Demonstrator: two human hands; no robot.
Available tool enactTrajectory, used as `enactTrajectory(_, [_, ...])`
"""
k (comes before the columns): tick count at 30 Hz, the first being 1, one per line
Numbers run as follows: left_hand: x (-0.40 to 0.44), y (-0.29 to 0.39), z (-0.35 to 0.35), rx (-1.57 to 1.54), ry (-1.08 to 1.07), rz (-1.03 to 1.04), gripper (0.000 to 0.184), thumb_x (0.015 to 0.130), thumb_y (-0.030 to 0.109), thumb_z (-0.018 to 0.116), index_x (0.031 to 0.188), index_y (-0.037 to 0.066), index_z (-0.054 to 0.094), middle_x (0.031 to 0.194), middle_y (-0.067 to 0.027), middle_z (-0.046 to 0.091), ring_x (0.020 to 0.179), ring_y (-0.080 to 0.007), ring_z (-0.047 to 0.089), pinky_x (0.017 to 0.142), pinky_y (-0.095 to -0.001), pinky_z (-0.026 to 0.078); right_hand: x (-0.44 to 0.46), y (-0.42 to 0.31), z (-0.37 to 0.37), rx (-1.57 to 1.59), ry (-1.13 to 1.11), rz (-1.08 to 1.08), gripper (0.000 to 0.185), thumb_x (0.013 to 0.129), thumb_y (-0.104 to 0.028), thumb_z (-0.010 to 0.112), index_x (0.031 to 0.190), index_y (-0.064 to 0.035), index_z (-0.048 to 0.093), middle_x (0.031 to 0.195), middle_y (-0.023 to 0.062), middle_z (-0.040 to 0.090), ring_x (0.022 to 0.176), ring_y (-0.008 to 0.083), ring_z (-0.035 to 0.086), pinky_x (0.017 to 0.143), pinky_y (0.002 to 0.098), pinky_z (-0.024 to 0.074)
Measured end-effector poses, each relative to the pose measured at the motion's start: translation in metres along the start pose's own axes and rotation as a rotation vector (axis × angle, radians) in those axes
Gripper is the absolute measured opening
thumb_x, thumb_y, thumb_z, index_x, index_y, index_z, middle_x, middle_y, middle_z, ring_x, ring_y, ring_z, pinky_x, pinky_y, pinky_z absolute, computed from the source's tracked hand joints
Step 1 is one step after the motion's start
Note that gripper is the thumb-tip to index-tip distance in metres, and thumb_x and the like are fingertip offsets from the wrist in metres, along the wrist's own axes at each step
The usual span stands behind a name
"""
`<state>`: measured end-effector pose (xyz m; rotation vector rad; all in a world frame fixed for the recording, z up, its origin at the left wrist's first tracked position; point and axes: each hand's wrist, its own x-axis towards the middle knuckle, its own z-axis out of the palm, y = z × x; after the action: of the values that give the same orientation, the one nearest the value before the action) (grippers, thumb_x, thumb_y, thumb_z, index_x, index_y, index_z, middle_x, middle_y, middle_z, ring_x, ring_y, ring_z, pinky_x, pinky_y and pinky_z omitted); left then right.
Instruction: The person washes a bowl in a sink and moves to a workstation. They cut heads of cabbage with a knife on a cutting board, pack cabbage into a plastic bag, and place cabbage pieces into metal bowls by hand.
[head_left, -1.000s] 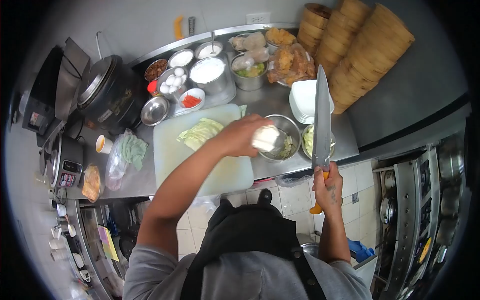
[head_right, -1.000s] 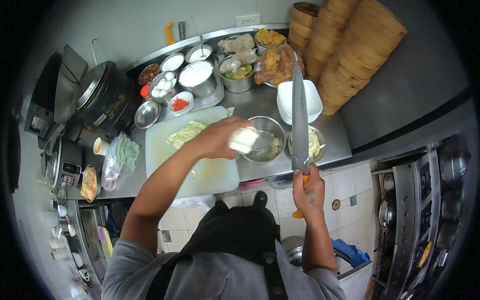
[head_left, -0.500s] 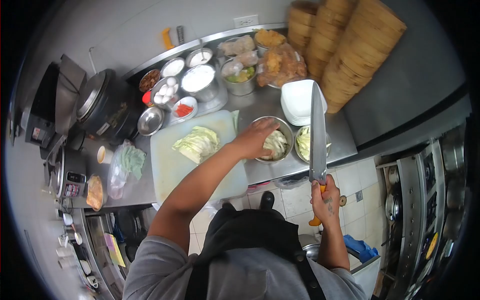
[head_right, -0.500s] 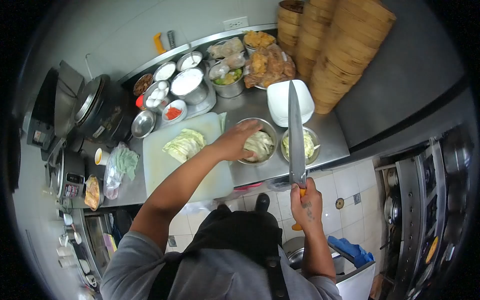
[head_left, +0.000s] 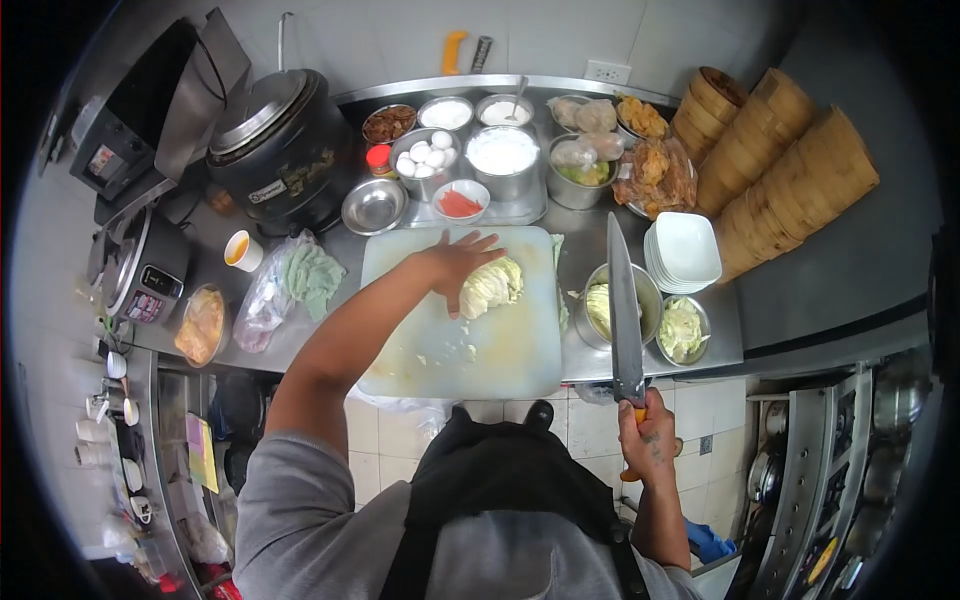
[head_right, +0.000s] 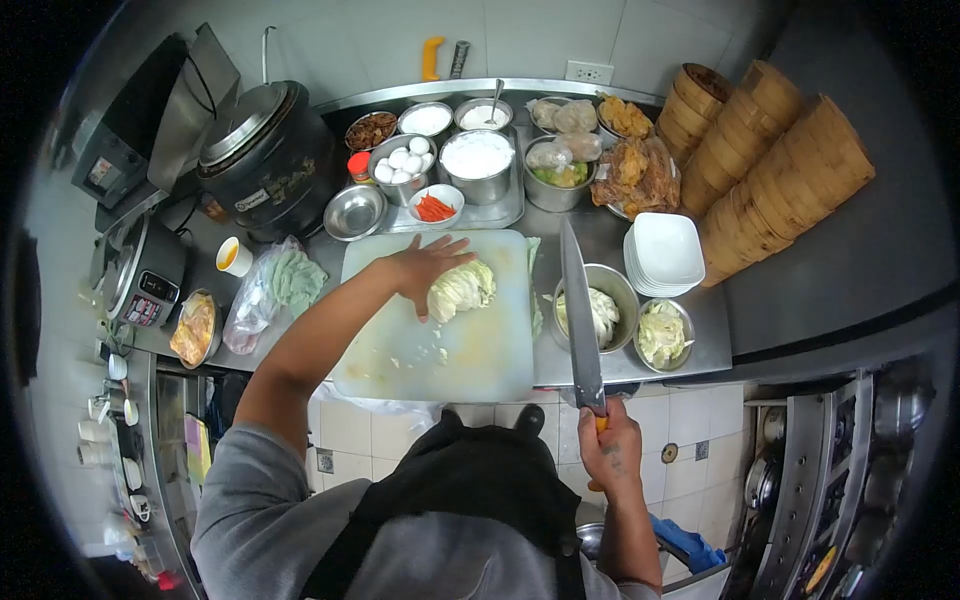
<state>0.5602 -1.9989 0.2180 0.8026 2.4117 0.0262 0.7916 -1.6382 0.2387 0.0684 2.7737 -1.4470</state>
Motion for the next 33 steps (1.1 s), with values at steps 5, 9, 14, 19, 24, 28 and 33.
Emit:
enactTrajectory(5, [0.046, -0.022, 0.009, -0.046, -0.085, 0.051, 0.145, 0.039, 0.023, 0.094, 0.156, 0.022, 0.008, 0.163, -0.0074, 0.004, 0.149, -0.0325, 0.006, 0.118, -0.0597, 0.013, -0.010, -0.028, 0.018, -0.091, 0.019, 0.148, 0.013, 0.089, -0.015, 0.062, 0.090, -0.0023, 0.057, 0.066, 0.0173, 0.063, 0.062, 0.0353, 0.065, 0.059, 0.0391, 0.0500])
enactTrajectory(9, [0.037, -0.015, 0.011, -0.123, -0.061, 0.184, 0.132, 0.044, 0.023, 0.091, 0.154, 0.013, 0.018, 0.151, -0.0148, 0.027, 0.139, -0.0352, 0.028, 0.114, -0.0415, 0.030, -0.025, -0.020, 0.027, -0.074, 0.038, 0.202, 0.015, 0.089, -0.015, 0.061, 0.091, -0.0010, 0.057, 0.067, 0.0188, 0.063, 0.063, 0.0368, 0.065, 0.060, 0.0397, 0.0501])
enactTrajectory(14, [0.009, -0.006, 0.042, -0.201, 0.115, 0.100, 0.115, 0.050, 0.027, 0.088, 0.148, 0.007, 0.031, 0.136, -0.0203, 0.039, 0.126, -0.0353, 0.040, 0.107, -0.0412, 0.037, -0.030, -0.015, 0.028, -0.004, 0.074, 0.286, 0.016, 0.089, -0.014, 0.061, 0.090, 0.0004, 0.055, 0.069, 0.0208, 0.063, 0.065, 0.0379, 0.066, 0.060, 0.0398, 0.0496])
enactTrajectory(19, [0.010, -0.004, 0.061, 0.010, 0.339, 0.148, 0.105, 0.051, 0.028, 0.087, 0.140, 0.000, 0.040, 0.139, -0.0220, 0.039, 0.130, -0.0382, 0.039, 0.108, -0.0416, 0.038, -0.017, -0.004, 0.023, -0.030, 0.089, 0.111, 0.014, 0.093, -0.012, 0.058, 0.087, -0.0003, 0.052, 0.059, 0.0035, 0.055, 0.047, 0.0104, 0.054, 0.045, 0.0266, 0.0444])
enactTrajectory(24, [0.007, -0.005, 0.062, -0.289, 0.182, 0.142, 0.101, 0.053, 0.024, 0.086, 0.140, 0.001, 0.040, 0.138, -0.0230, 0.045, 0.130, -0.0360, 0.043, 0.109, -0.0393, 0.037, 0.000, -0.011, 0.008, 0.006, 0.079, 0.139, 0.014, 0.089, -0.013, 0.061, 0.089, 0.0000, 0.056, 0.066, 0.0177, 0.062, 0.060, 0.0313, 0.064, 0.059, 0.0372, 0.0485])
enactTrajectory(28, [-0.018, 0.001, 0.064, -0.401, 0.299, -0.004, 0.101, 0.056, 0.023, 0.087, 0.140, 0.002, 0.037, 0.138, -0.0229, 0.047, 0.128, -0.0353, 0.047, 0.109, -0.0388, 0.037, 0.006, -0.002, -0.009, 0.078, 0.113, 0.158, 0.013, 0.089, -0.012, 0.061, 0.088, 0.0002, 0.057, 0.067, 0.0157, 0.063, 0.059, 0.0253, 0.063, 0.058, 0.0346, 0.0478])
enactTrajectory(33, [-0.024, 0.031, 0.019, -0.714, 0.313, 0.009, 0.098, 0.058, 0.022, 0.088, 0.140, 0.004, 0.037, 0.131, -0.0178, 0.053, 0.124, -0.0289, 0.051, 0.105, -0.0373, 0.039, 0.019, 0.018, -0.041, 0.138, 0.167, 0.173, 0.013, 0.090, -0.012, 0.061, 0.089, 0.0006, 0.057, 0.063, 0.0075, 0.059, 0.055, 0.0131, 0.055, 0.053, 0.0300, 0.0440])
